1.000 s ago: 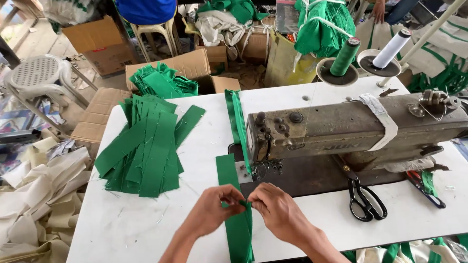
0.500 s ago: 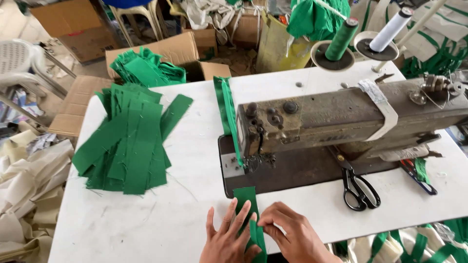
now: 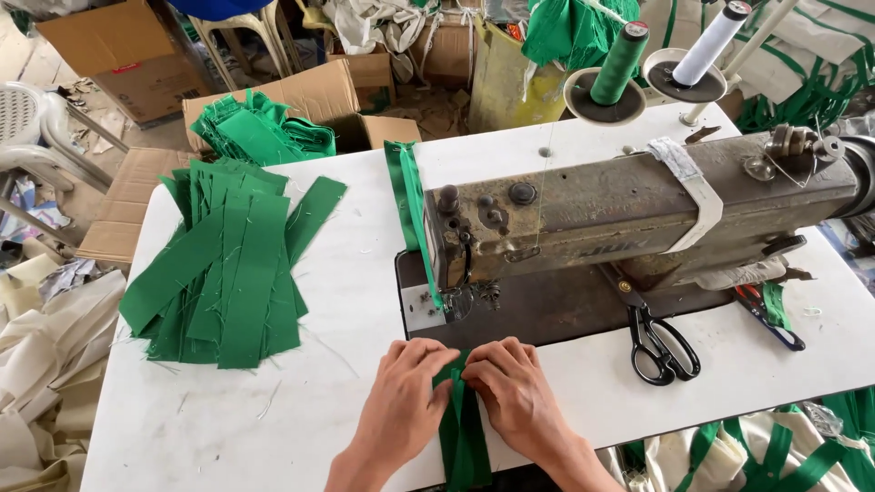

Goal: Folding and sewing green fabric strips using an industrial sewing machine

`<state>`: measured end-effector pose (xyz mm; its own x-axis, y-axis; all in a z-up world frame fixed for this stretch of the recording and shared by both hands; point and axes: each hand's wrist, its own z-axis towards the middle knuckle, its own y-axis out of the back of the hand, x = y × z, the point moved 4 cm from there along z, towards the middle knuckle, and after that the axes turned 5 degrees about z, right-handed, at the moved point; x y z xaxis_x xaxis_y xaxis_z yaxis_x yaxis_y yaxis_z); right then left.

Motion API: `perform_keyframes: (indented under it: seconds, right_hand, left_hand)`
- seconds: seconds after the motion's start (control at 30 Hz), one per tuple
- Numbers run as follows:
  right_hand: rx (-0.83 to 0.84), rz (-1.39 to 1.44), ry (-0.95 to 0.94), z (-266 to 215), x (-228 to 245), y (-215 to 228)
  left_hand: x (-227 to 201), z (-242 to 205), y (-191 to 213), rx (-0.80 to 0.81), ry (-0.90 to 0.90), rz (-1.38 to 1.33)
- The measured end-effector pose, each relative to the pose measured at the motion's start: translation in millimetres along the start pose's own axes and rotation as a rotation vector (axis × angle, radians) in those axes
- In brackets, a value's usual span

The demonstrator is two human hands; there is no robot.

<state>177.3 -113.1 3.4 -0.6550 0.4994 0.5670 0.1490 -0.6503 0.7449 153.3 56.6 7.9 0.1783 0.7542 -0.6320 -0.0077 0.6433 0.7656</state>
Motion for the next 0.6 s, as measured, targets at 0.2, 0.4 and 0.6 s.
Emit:
perform_keyframes:
  seconds: [0.2,0.4,0.6]
  right_hand:
    - [-0.012,0.11,-0.03,-1.1,-5.6,3.4]
    - [-0.017,0.138,-0.082,-2.0,-5.5,3.6]
    - [0.12,0.042,-0.135,-2.9,-7.4,0.2]
  left_hand:
    - [3.1,7.7,-5.6,0.235,0.008,0.026]
    - [1.3,5.4,-0.9,0.217,0.124,-0.099]
    - [13.4,0.0,-22.1,0.093,0.096,-0.098]
